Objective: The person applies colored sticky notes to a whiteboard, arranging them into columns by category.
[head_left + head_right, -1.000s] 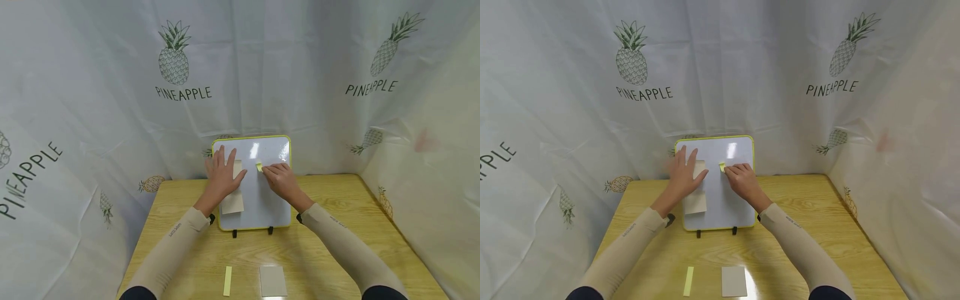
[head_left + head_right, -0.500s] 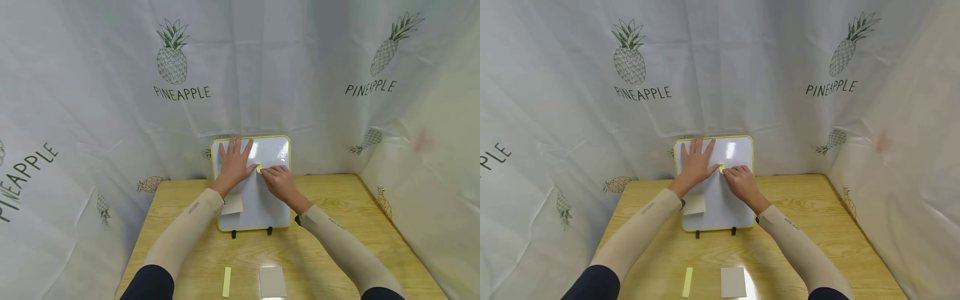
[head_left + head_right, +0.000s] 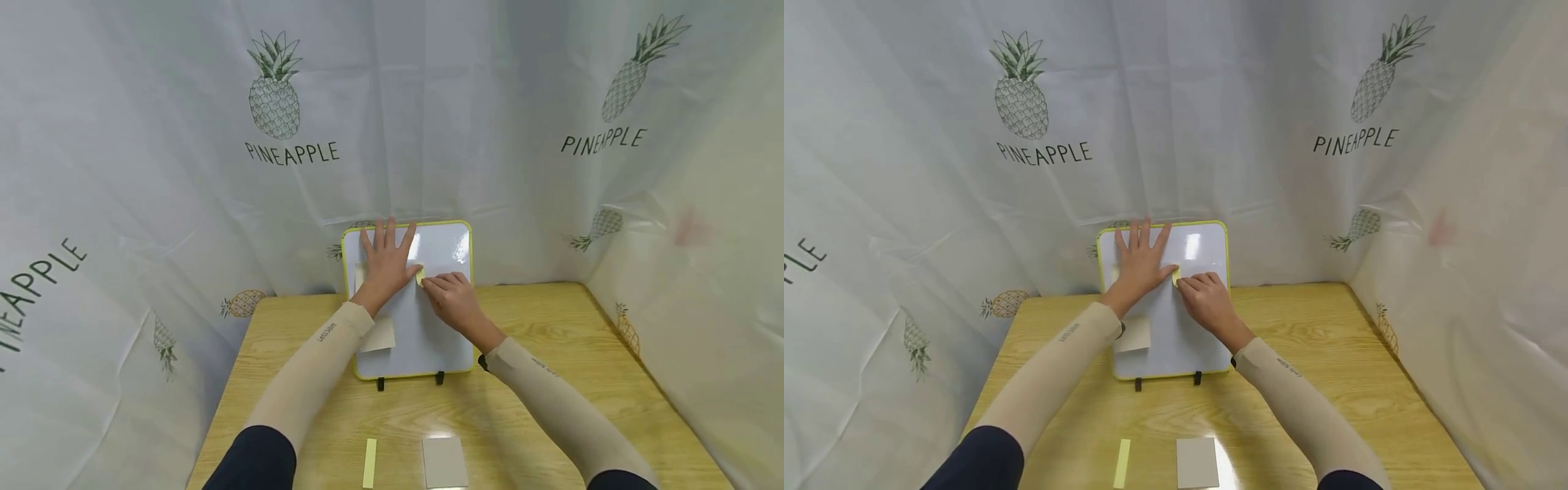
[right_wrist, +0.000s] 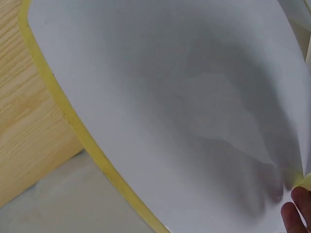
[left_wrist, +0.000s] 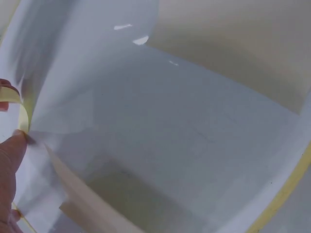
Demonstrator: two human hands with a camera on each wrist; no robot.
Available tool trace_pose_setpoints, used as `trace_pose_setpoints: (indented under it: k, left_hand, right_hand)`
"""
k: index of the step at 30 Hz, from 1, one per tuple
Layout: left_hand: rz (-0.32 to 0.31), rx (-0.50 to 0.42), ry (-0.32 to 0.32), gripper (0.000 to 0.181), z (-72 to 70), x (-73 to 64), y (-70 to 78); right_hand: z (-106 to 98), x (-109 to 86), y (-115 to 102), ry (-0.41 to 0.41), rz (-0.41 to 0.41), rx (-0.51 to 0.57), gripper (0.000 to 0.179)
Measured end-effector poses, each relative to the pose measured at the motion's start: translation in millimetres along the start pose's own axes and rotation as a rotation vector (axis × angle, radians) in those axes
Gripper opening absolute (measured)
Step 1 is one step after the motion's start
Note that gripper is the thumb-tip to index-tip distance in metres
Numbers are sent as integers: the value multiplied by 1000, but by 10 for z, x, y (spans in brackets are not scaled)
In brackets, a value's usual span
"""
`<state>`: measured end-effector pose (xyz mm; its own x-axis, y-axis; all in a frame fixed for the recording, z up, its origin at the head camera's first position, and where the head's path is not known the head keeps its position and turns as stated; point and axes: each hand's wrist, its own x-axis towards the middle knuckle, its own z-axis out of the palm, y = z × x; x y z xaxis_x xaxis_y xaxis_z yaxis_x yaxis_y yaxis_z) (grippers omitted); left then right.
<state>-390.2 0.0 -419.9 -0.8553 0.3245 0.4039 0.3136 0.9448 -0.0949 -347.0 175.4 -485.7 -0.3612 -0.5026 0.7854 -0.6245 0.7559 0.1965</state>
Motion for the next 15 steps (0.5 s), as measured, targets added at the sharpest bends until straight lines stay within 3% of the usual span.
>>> trace_pose_setpoints:
  k: [8,15]
  left_hand:
    - [-15,-24,55,93,30,33,-4]
    - [-34,-47,74,90,35,58,-7]
  right_hand:
    - [14,2,-6,-40,11,-14,17]
    - [64,-26,-28,-27,-32,-30,23]
